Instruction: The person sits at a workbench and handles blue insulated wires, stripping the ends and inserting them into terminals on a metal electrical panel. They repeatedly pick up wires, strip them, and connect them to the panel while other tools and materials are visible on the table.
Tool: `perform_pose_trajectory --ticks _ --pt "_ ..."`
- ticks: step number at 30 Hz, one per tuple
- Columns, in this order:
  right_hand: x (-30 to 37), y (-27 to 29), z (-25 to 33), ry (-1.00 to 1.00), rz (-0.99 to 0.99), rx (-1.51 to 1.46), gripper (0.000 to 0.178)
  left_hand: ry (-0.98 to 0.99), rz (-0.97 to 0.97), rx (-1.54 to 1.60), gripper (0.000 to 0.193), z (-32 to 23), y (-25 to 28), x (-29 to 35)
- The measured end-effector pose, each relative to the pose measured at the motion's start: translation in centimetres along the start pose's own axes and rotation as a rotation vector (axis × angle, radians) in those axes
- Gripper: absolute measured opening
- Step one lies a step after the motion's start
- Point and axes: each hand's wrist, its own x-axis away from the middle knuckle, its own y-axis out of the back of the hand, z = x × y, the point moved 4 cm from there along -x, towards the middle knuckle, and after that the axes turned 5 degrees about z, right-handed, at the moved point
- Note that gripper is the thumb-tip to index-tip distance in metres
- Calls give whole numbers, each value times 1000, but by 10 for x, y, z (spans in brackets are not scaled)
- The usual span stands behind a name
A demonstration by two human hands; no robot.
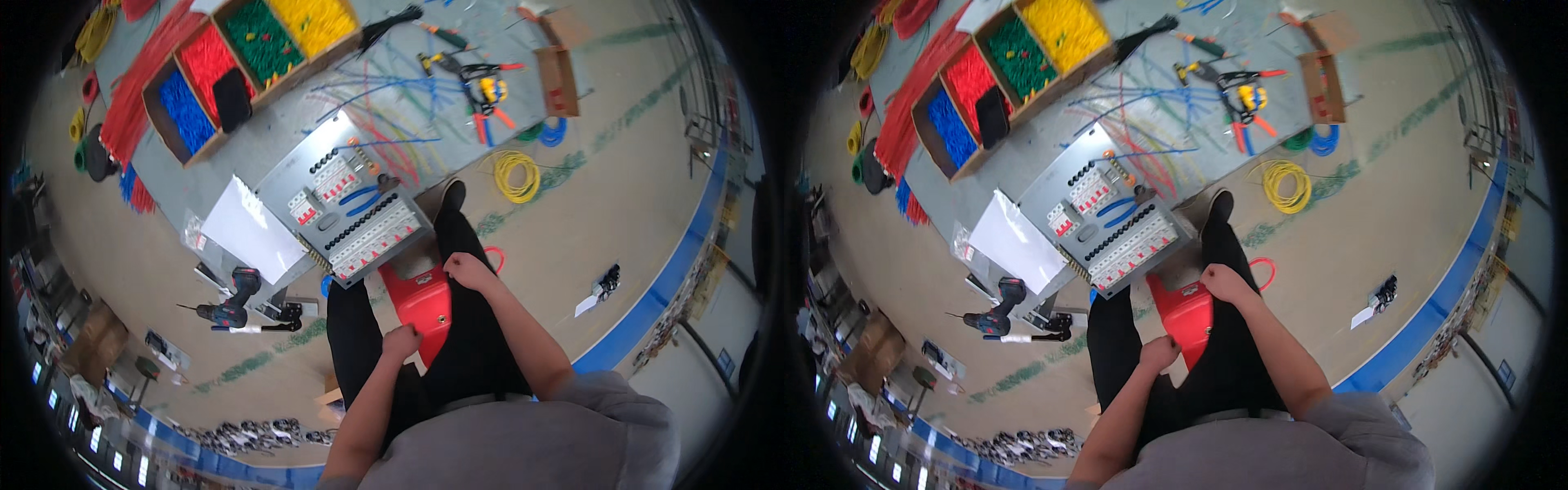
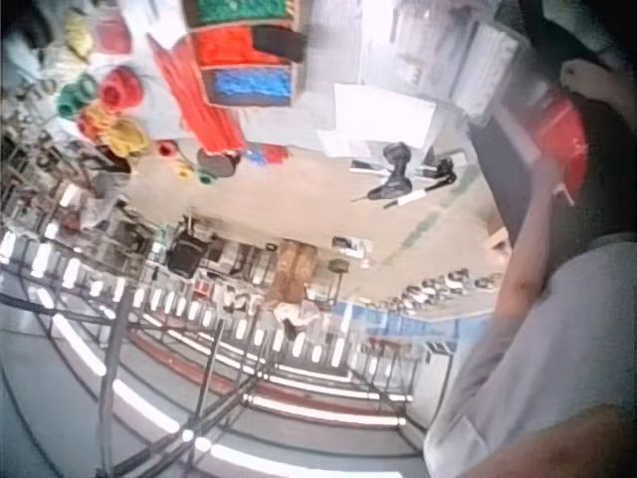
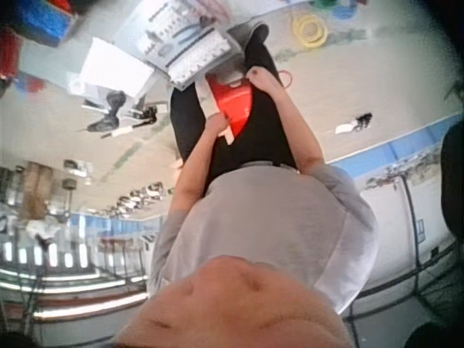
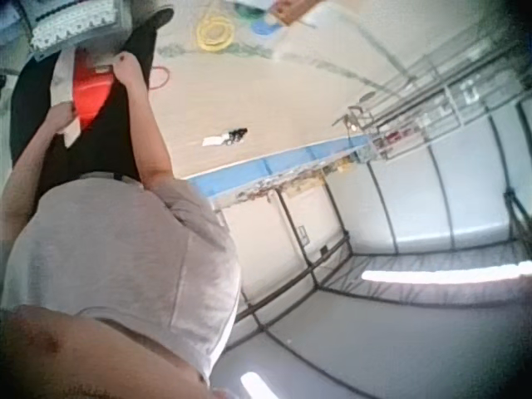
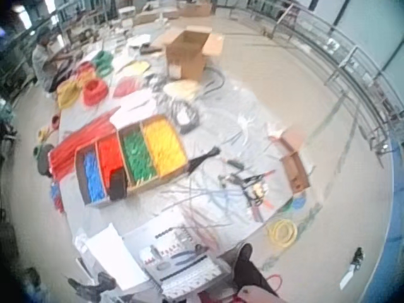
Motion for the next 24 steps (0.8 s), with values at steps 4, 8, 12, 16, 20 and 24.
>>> perform_pose_trajectory --ticks 4,8,12,16,20,24 --pt "-76 -51 -20 -80 268 300 31 111 55 76 51 44 -41 -101" --pt "-88 5 8 -60 310 137 30 74 -52 -54 74 86 -97 -191" --pt "-104 64 19 -45 53 201 22 -31 -38 -180 104 75 -99 -253" --pt "-113 79 33 -50 2 129 16 -197 40 -215 114 78 -117 -302" --pt "-119 87 32 -12 -86 110 16 -253 251 -68 111 96 -135 -333" --pt "-114 86 39 104 -189 132 20 -476 186 -55 111 73 -99 -323"
